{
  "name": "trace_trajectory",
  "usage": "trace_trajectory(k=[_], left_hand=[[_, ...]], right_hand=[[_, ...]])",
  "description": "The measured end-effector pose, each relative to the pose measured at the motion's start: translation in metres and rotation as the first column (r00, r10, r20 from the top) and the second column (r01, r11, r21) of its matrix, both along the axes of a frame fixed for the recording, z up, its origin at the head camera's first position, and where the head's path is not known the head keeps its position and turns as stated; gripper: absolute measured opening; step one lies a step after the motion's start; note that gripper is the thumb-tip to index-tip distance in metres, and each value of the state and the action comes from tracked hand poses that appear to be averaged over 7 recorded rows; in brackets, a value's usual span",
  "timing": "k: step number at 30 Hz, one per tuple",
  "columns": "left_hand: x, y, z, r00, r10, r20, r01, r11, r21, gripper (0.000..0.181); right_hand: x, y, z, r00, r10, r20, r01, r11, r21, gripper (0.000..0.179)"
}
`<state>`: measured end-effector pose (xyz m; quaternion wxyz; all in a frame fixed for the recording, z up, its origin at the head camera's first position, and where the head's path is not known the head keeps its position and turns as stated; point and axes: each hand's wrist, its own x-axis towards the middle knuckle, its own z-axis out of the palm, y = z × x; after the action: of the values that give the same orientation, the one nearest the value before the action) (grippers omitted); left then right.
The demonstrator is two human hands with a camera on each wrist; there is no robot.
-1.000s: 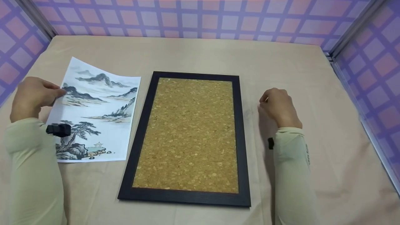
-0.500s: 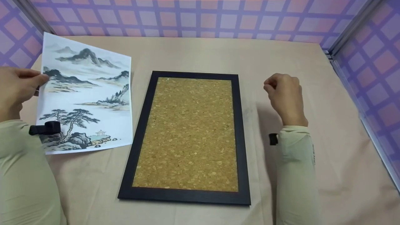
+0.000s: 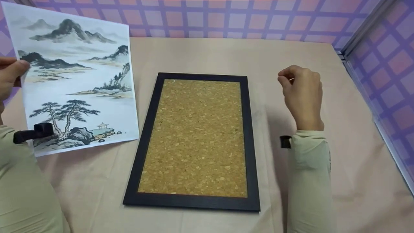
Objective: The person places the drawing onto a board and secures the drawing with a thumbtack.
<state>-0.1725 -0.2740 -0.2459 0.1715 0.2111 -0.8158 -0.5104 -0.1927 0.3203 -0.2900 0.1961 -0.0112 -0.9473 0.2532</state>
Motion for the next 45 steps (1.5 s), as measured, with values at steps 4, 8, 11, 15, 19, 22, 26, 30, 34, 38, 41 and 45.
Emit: trace_trajectory(k=[4,8,11,15,19,22,26,30,34,38,41,45], left_hand=[[0.002,0.006,0.007,0.997,0.024,-0.072,-0.020,0.999,0.046,0.026],[0.006,0.013,0.014,0.986,0.029,-0.165,-0.014,0.996,0.091,0.022],[0.009,0.019,0.019,0.972,0.024,-0.233,-0.001,0.995,0.096,0.021],[0.012,0.030,0.023,0.946,0.006,-0.325,0.020,0.997,0.077,0.019],[0.018,0.034,0.030,0.922,0.014,-0.388,-0.004,1.000,0.028,0.014],[0.020,0.037,0.034,0.907,-0.009,-0.420,0.037,0.998,0.059,0.012],[0.022,0.037,0.035,0.903,-0.023,-0.430,0.101,0.982,0.159,0.013],[0.020,0.042,0.033,0.906,0.017,-0.422,0.057,0.985,0.161,0.011],[0.009,0.059,0.023,0.903,-0.001,-0.429,0.079,0.983,0.163,0.007],[-0.002,0.078,0.010,0.918,-0.046,-0.394,0.115,0.981,0.155,0.008],[-0.008,0.093,0.000,0.936,-0.081,-0.342,0.127,0.986,0.113,0.013],[-0.014,0.113,-0.018,0.954,-0.153,-0.258,0.174,0.983,0.063,0.019]], right_hand=[[0.003,-0.004,0.005,0.999,-0.021,-0.029,0.021,1.000,0.004,0.022],[0.006,-0.010,0.013,0.998,-0.044,-0.050,0.044,0.999,0.006,0.024],[0.008,-0.014,0.018,0.997,-0.053,-0.059,0.053,0.999,0.001,0.025],[0.010,-0.020,0.023,0.995,-0.049,-0.086,0.048,0.999,-0.015,0.023],[-0.013,-0.042,0.009,0.993,0.011,-0.119,-0.020,0.997,-0.073,0.021],[-0.030,-0.060,0.001,0.988,0.057,-0.145,-0.073,0.991,-0.113,0.021],[-0.051,-0.087,-0.006,0.978,0.105,-0.183,-0.139,0.973,-0.183,0.021],[-0.071,-0.114,-0.008,0.961,0.145,-0.235,-0.207,0.942,-0.265,0.019],[-0.075,-0.122,0.003,0.945,0.164,-0.282,-0.250,0.920,-0.302,0.017],[-0.077,-0.131,0.010,0.936,0.192,-0.294,-0.292,0.891,-0.348,0.014],[-0.079,-0.137,0.014,0.934,0.205,-0.294,-0.309,0.877,-0.369,0.013],[-0.080,-0.144,0.018,0.931,0.226,-0.287,-0.326,0.870,-0.369,0.013]])
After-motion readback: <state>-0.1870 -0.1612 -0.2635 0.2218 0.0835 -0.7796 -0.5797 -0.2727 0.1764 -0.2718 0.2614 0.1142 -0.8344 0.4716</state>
